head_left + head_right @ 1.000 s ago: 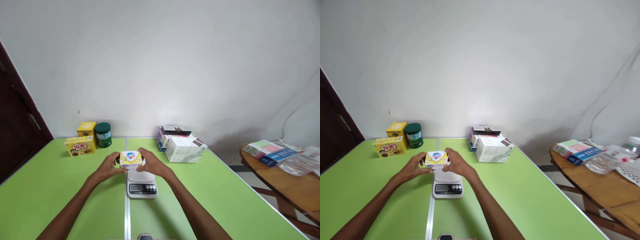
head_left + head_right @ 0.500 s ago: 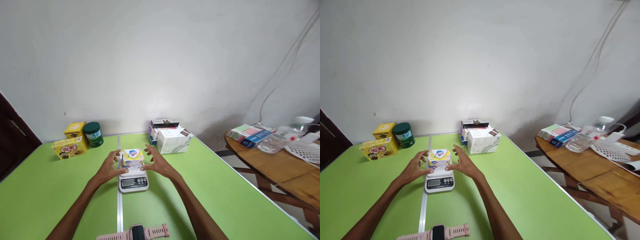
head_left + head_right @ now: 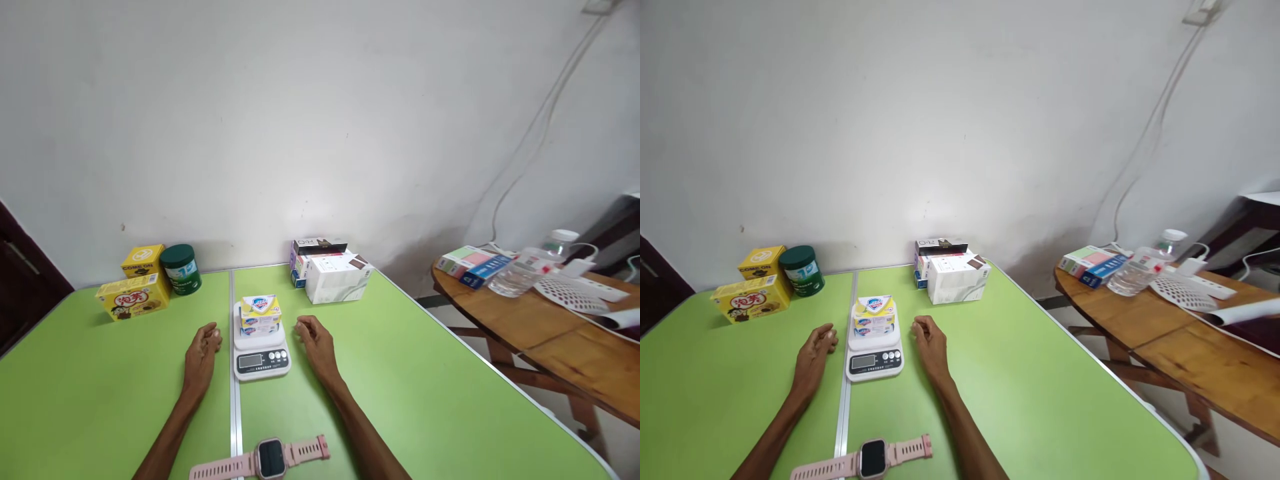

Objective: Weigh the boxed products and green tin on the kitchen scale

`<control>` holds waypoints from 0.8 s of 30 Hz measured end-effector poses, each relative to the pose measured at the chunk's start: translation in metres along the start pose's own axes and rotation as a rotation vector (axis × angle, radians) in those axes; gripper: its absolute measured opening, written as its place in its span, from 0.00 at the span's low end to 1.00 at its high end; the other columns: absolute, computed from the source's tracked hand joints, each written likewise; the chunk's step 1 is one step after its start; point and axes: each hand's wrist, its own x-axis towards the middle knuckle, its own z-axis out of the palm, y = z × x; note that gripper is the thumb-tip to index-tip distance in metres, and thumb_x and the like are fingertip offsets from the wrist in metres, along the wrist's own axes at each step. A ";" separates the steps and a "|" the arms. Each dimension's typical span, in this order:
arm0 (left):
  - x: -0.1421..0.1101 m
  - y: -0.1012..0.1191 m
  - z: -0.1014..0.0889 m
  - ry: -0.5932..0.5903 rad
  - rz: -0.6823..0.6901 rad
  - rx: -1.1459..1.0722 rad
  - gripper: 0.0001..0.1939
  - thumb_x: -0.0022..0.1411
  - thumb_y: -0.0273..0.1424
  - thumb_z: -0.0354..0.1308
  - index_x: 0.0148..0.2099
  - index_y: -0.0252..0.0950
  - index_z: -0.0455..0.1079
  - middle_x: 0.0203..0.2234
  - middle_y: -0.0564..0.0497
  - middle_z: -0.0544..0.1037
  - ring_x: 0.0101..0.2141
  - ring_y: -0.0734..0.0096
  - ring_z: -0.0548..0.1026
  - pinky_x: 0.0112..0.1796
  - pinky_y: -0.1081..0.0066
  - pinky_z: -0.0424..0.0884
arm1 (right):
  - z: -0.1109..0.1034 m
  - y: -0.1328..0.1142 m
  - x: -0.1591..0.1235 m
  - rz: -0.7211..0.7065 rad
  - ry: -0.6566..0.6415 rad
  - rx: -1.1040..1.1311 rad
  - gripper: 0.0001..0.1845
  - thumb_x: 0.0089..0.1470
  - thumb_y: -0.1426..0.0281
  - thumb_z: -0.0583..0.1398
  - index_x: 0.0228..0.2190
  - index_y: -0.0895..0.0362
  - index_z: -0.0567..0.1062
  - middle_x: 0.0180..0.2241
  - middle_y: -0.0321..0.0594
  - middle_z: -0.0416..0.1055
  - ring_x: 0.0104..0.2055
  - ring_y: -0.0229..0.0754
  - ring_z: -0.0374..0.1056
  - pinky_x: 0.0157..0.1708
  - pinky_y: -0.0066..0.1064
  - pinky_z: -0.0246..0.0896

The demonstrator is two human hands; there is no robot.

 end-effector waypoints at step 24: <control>0.069 0.090 0.030 -0.642 0.324 0.515 0.28 0.47 0.41 0.71 0.48 0.34 0.74 0.38 0.46 0.82 0.35 0.61 0.76 0.36 0.65 0.70 | -0.004 -0.068 0.075 -0.148 -0.603 -0.261 0.33 0.33 0.68 0.78 0.39 0.57 0.70 0.36 0.35 0.74 0.34 0.40 0.69 0.30 0.28 0.62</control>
